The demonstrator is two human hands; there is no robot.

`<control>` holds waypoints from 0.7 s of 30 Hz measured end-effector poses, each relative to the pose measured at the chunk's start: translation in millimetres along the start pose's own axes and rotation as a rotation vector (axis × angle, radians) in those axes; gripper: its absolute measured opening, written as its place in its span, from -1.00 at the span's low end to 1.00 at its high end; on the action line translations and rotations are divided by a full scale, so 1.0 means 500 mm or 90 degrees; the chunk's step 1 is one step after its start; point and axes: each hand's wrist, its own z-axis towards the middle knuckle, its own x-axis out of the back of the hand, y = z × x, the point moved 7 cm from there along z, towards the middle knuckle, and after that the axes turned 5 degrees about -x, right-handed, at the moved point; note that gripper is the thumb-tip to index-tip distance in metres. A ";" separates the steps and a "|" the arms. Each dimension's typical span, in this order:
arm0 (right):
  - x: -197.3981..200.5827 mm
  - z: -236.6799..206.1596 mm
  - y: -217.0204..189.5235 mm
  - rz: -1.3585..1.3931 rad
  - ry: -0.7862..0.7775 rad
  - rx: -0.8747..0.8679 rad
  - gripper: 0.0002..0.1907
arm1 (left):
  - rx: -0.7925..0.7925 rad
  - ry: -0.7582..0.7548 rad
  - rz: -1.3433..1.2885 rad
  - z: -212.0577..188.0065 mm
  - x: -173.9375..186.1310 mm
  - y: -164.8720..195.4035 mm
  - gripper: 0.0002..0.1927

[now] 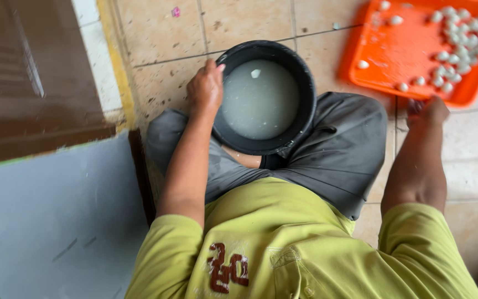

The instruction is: The person sits on the floor and peels small white eggs by hand. They dip each egg into a black basin of water, remove the shell, and place the peeled egg into an orange tray. The process is repeated for multiple eggs.

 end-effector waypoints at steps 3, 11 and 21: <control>0.031 -0.010 -0.007 0.025 0.017 0.008 -0.69 | 0.011 -0.025 -0.030 0.012 0.004 -0.002 -0.68; 0.242 -0.032 0.032 0.189 -0.008 -0.010 -0.58 | -0.027 0.009 -0.031 -0.015 0.014 -0.044 -0.67; 0.508 -0.247 0.136 -0.284 0.097 0.162 -0.78 | 0.019 -0.009 0.024 -0.036 0.076 -0.088 -0.68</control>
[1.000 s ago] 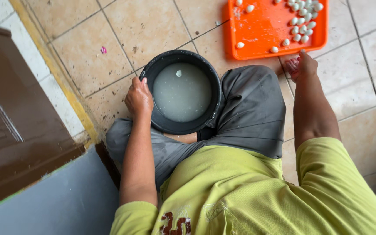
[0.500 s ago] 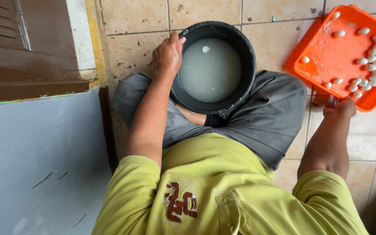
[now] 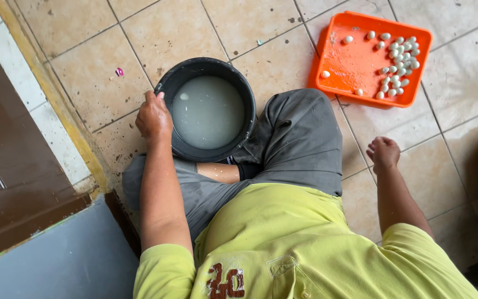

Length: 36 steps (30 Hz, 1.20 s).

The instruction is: The person sits on the floor and peels small white eggs by hand. They dip each egg into a black basin of water, remove the shell, and place the peeled egg into an orange tray. The process is repeated for multiple eggs.

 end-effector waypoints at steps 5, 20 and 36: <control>0.048 -0.130 0.134 -0.432 -0.078 0.089 -0.72 | 0.078 0.014 -0.028 -0.013 0.036 -0.034 -0.67; 0.167 -0.355 0.340 -0.399 -0.194 -0.056 -0.64 | 0.405 0.009 -0.129 -0.050 0.090 -0.217 -0.65; 0.182 -0.358 0.329 -0.578 -0.121 0.073 -0.64 | 0.560 0.077 -0.106 -0.094 0.092 -0.377 -0.55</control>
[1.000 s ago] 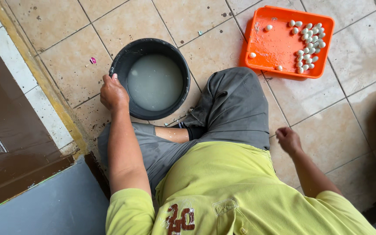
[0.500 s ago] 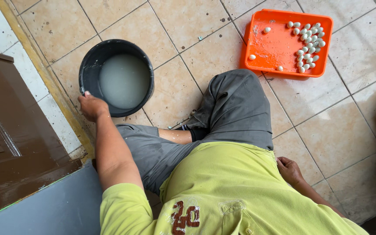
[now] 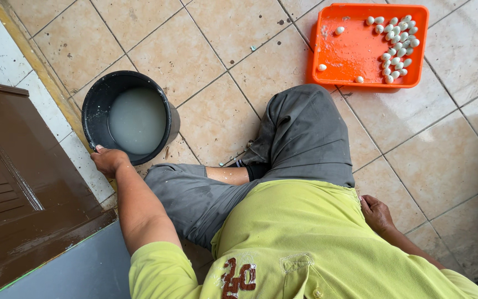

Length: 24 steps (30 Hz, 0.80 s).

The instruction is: The person sits on the floor and peels small white eggs by hand. They dip each egg into a black basin of water, remove the shell, and place the peeled egg into an orange tray. The process is repeated for multiple eggs.

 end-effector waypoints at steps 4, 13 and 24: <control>0.007 -0.006 -0.010 -0.015 0.035 0.020 -0.62 | -0.006 -0.007 0.010 -0.009 0.001 0.011 -0.56; 0.018 0.032 -0.009 0.029 0.112 -0.019 -0.55 | -0.113 0.054 0.064 -0.089 0.024 0.054 -0.36; 0.036 0.066 -0.045 0.104 0.082 -0.036 -0.60 | -0.487 -0.053 0.034 -0.250 -0.056 0.189 -0.35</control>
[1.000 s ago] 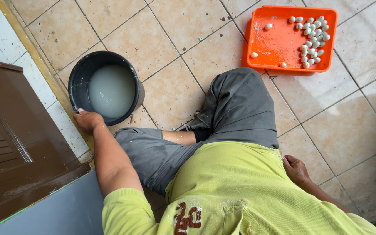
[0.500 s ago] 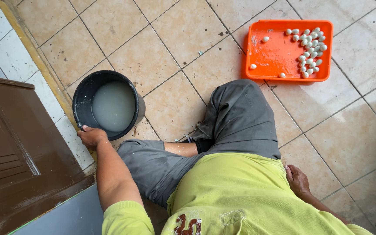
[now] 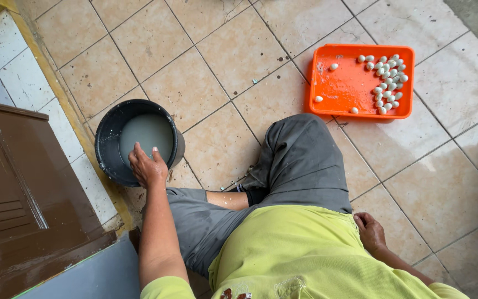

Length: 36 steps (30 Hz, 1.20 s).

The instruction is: The person sits on the floor and peels small white eggs by hand. They dip each egg into a black basin of water, remove the shell, and place the peeled egg into an orange tray. The process is repeated for multiple eggs.

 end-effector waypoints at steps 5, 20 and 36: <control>0.013 -0.020 -0.011 -0.047 0.107 0.013 -0.60 | 0.140 -0.068 -0.001 -0.018 0.031 0.022 -0.63; 0.002 -0.034 -0.013 -0.120 0.097 0.004 -0.54 | 0.181 -0.123 0.031 -0.022 0.056 0.023 -0.69; -0.003 -0.030 -0.009 -0.120 0.091 0.005 -0.55 | 0.197 -0.135 0.031 -0.022 0.062 0.026 -0.67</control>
